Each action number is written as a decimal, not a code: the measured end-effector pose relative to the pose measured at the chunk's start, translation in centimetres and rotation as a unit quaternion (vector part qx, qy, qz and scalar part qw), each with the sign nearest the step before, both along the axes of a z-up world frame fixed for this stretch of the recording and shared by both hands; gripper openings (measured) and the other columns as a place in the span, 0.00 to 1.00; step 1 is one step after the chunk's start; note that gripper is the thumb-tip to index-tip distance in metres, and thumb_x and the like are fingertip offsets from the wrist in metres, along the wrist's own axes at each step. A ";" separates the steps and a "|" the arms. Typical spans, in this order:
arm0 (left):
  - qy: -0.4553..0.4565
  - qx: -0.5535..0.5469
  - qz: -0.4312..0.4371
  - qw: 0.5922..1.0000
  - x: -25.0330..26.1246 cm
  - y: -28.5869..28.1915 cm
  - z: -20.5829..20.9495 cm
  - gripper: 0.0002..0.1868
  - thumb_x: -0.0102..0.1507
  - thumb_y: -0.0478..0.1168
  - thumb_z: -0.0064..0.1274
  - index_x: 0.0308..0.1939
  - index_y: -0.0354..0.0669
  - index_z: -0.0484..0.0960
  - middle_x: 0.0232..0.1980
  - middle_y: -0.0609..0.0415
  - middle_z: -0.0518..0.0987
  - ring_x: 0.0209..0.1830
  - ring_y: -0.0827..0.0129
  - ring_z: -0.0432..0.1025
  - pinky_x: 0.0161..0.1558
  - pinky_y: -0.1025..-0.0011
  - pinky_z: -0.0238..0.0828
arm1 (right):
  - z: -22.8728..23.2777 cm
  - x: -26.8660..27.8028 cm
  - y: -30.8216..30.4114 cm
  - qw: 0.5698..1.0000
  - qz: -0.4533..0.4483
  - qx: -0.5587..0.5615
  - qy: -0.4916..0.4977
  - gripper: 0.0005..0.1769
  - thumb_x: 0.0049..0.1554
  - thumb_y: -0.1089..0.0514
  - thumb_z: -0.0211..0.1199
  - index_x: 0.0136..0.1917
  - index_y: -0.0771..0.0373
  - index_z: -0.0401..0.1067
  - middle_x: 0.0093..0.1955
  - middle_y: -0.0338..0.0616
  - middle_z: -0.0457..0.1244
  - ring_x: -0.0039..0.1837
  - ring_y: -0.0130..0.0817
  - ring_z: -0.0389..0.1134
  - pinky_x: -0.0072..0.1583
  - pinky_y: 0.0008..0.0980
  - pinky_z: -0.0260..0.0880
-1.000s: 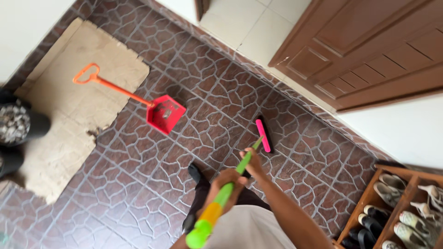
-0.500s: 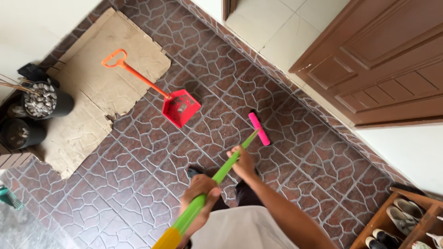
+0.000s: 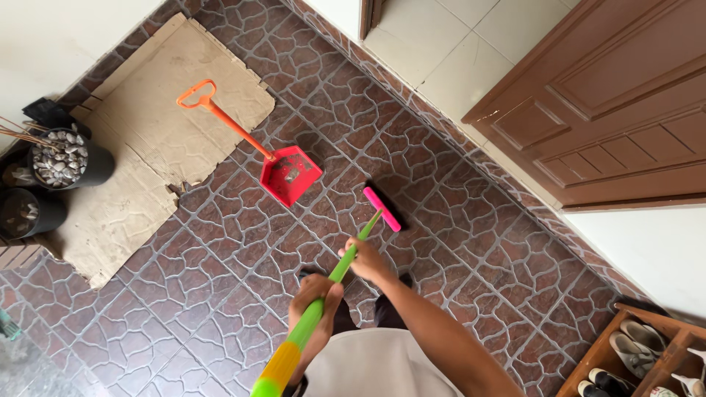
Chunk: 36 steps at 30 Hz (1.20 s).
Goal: The person sweeps debris from an entryway into a dustpan by hand and moves across the living room to sweep another area.
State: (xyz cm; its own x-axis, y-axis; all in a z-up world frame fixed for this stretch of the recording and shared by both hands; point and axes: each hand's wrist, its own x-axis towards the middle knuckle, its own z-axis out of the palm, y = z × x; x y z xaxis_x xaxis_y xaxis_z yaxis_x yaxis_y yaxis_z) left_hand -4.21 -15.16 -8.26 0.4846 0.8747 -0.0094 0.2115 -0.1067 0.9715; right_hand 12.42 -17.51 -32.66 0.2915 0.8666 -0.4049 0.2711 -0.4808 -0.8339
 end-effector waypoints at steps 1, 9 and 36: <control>-0.013 0.040 -0.013 0.999 -0.5 0.4 0.7 0.10 0.66 0.37 0.57 0.31 0.35 0.79 0.31 0.52 0.78 0.36 0.64 0.71 0.49 0.68 0.66 | 1.5 -0.5 0.0 0.999 0.009 -0.032 -0.013 0.18 0.60 0.43 0.63 0.41 0.59 0.66 0.37 0.49 0.66 0.41 0.44 0.69 0.45 0.45 0.65; -0.020 0.005 0.078 0.997 0.8 -0.2 -1.6 0.09 0.64 0.39 0.59 0.34 0.35 0.82 0.37 0.51 0.82 0.43 0.63 0.73 0.49 0.66 0.69 | -0.6 2.8 2.0 0.990 -0.038 0.061 -0.118 0.18 0.57 0.48 0.65 0.53 0.61 0.69 0.48 0.53 0.68 0.52 0.52 0.70 0.50 0.47 0.68; -0.056 0.033 0.082 0.995 2.7 0.1 -5.4 0.09 0.64 0.37 0.61 0.36 0.35 0.78 0.41 0.48 0.82 0.42 0.59 0.78 0.48 0.64 0.73 | -5.6 5.3 7.6 0.987 0.144 -0.017 -0.066 0.44 0.58 0.45 0.64 0.79 0.65 0.51 0.76 0.57 0.55 0.76 0.49 0.58 0.72 0.45 0.59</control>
